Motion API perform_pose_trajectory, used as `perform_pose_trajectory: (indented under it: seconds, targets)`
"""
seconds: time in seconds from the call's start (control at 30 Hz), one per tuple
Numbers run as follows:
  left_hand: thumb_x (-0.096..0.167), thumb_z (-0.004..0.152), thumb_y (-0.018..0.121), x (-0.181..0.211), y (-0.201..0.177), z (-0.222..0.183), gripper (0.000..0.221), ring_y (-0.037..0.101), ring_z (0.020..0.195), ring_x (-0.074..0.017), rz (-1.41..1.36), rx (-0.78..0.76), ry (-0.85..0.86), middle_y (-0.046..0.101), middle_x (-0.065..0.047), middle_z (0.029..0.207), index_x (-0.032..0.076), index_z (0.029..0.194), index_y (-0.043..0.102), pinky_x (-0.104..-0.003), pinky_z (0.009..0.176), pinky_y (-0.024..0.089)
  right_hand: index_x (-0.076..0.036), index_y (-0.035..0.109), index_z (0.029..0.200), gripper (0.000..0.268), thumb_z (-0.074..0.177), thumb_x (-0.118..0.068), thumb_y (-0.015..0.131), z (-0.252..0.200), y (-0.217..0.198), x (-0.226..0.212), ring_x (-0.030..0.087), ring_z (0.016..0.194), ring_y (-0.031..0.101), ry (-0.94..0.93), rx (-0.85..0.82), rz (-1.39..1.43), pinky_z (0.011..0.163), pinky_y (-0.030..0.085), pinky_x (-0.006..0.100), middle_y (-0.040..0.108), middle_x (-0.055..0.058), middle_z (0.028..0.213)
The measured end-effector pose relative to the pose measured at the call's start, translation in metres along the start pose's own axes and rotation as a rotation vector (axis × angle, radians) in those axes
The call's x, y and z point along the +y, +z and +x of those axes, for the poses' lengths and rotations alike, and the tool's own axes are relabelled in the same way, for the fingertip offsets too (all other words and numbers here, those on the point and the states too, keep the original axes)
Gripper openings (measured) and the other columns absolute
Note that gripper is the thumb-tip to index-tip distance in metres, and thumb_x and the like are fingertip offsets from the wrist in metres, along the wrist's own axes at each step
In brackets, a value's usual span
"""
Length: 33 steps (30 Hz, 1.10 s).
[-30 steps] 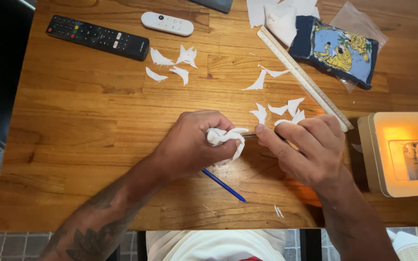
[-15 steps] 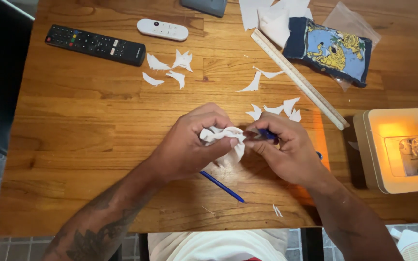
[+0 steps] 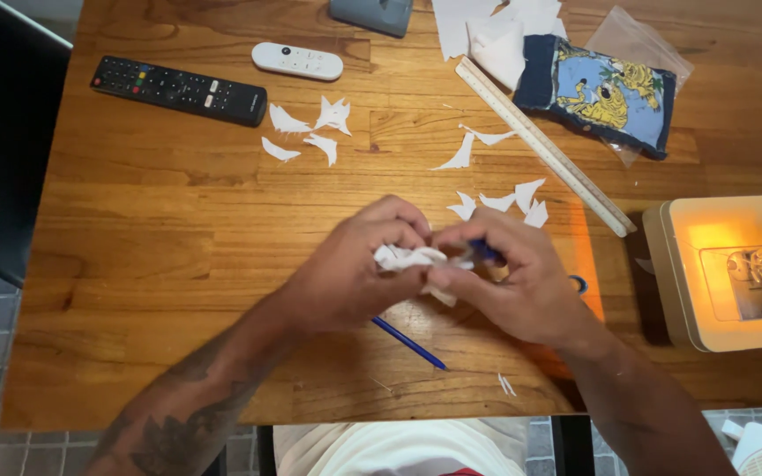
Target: Cutting intricate shapes out of white paper using small scissors
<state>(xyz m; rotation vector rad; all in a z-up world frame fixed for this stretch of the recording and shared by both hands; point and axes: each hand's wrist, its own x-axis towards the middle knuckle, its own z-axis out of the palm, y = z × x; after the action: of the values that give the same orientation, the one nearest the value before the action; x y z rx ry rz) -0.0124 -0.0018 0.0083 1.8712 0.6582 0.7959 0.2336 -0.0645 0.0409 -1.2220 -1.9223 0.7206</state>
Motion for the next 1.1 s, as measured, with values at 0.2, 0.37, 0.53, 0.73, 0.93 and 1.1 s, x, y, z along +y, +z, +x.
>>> perform_pose_trajectory:
  seconds: [0.2, 0.37, 0.53, 0.73, 0.93, 1.1]
  targets:
    - [0.031, 0.090, 0.096, 0.004, 0.003, -0.002, 0.059, 0.066, 0.142, -0.0294, 0.231, 0.391, 0.016, 0.067, -0.013, 0.148, 0.009, 0.141, 0.077, -0.041, 0.124, 0.050, -0.011, 0.072, 0.091, 0.024, 0.109, -0.021, 0.085, -0.004, 0.015, 0.028, 0.008, 0.074, 0.062, 0.402, 0.263, 0.392, 0.071, 0.051, 0.025, 0.070, -0.001, 0.080]
    - [0.029, 0.098, 0.094, 0.000, 0.019, -0.006, 0.018, 0.067, 0.097, -0.0186, 0.183, 0.447, 0.101, 0.073, -0.004, 0.106, 0.014, 0.102, 0.086, -0.034, 0.085, 0.053, -0.010, 0.072, 0.090, 0.024, 0.109, -0.019, 0.082, -0.003, 0.025, 0.031, 0.009, 0.069, 0.048, 0.363, 0.314, 0.783, 0.064, 0.038, 0.027, 0.058, -0.004, 0.076]
    - [0.020, 0.088, 0.106, -0.025, 0.049, -0.008, 0.022, 0.045, 0.054, -0.0016, -0.380, 0.350, -0.238, 0.077, 0.001, 0.086, 0.009, 0.096, 0.089, -0.017, 0.050, 0.041, 0.001, 0.073, 0.091, 0.021, 0.108, -0.004, 0.083, -0.004, 0.048, 0.036, 0.005, 0.058, 0.042, 0.314, 0.422, 0.880, 0.051, 0.035, 0.019, 0.052, 0.000, 0.064]
    - [0.001, 0.088, 0.103, -0.029, 0.047, -0.013, 0.027, 0.072, 0.074, -0.0052, -0.787, 0.313, -0.317, 0.078, -0.003, 0.085, -0.001, 0.101, 0.079, -0.019, 0.068, 0.060, 0.002, 0.075, 0.092, 0.021, 0.108, -0.007, 0.086, -0.005, 0.038, 0.039, 0.003, 0.061, 0.044, 0.259, 0.440, 0.688, 0.054, 0.035, 0.020, 0.055, 0.000, 0.066]
    - [0.006, 0.094, 0.100, -0.030, 0.044, -0.009, 0.024, 0.071, 0.076, -0.0025, -0.801, 0.107, -0.275, 0.073, 0.000, 0.083, 0.003, 0.100, 0.076, -0.016, 0.071, 0.058, 0.002, 0.075, 0.093, 0.021, 0.106, -0.007, 0.089, -0.007, 0.043, 0.035, 0.003, 0.064, 0.044, 0.253, 0.515, 0.658, 0.059, 0.036, 0.020, 0.054, -0.001, 0.067]
    - [0.002, 0.098, 0.095, -0.017, 0.044, -0.013, 0.020, 0.075, 0.073, -0.0060, -0.798, 0.176, -0.276, 0.073, -0.004, 0.084, 0.001, 0.101, 0.075, -0.020, 0.064, 0.063, 0.001, 0.079, 0.095, 0.020, 0.106, -0.011, 0.090, 0.000, 0.039, 0.023, 0.005, 0.066, 0.046, 0.290, 0.460, 0.504, 0.061, 0.038, 0.023, 0.055, 0.000, 0.066]
